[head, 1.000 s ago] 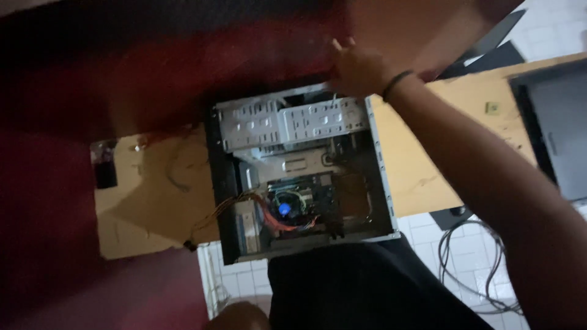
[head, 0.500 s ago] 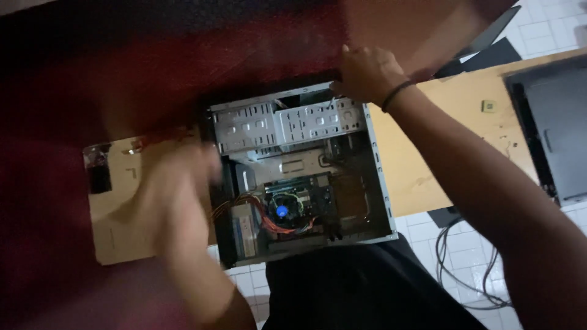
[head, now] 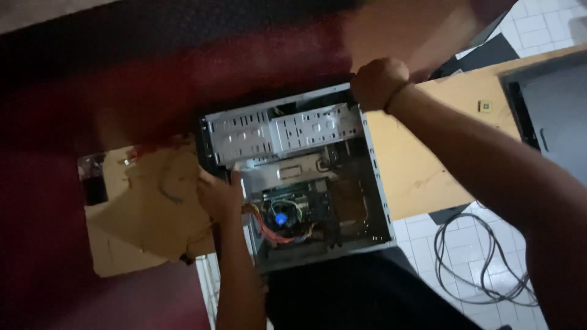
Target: Connecting internal power and data cables and using a screwdriver to secure components inside a computer case.
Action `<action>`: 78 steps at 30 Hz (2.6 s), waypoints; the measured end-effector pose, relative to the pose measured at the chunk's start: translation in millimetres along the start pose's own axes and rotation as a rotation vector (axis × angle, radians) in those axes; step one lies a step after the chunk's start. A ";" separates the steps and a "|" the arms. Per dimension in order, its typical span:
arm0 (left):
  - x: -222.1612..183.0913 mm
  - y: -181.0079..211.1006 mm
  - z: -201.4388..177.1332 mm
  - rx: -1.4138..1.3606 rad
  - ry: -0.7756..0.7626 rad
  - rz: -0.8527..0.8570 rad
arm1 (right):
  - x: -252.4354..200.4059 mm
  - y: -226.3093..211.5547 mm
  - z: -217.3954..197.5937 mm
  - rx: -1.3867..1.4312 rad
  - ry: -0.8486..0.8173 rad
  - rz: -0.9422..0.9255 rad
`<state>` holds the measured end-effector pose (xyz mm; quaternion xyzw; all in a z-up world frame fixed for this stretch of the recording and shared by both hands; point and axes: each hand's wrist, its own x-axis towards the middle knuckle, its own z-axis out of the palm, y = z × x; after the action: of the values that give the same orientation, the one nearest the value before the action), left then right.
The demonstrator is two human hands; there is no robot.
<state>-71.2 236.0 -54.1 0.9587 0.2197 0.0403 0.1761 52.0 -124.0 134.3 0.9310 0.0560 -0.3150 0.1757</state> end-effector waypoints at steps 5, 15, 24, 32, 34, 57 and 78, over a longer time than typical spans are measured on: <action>-5.3 10.5 -11.5 0.013 -0.055 -0.032 | 6.2 -33.1 -0.8 0.169 0.229 -0.038; -4.2 9.8 -12.8 -0.019 0.045 0.029 | 52.6 -61.5 -5.3 0.162 0.165 0.025; -3.8 15.6 -14.7 -0.002 0.081 0.025 | 66.7 -66.0 -31.8 0.151 0.008 0.010; -2.3 5.6 -3.9 0.049 0.074 0.035 | 23.3 -46.0 -82.8 0.244 -0.248 -0.030; -3.1 15.0 -10.3 0.071 0.031 0.004 | 16.5 -39.5 -84.4 0.328 -0.277 -0.033; -2.8 10.8 -7.1 -0.037 0.120 -0.008 | 55.4 -89.9 -44.3 0.310 0.193 -0.074; -1.5 14.0 -15.8 -0.051 -0.079 -0.140 | 37.6 -40.1 49.2 0.746 1.133 -0.522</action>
<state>-69.3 228.6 -34.3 0.9370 0.2781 -0.0044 0.2115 45.4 -104.7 63.4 0.9054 0.2477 0.1856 -0.2905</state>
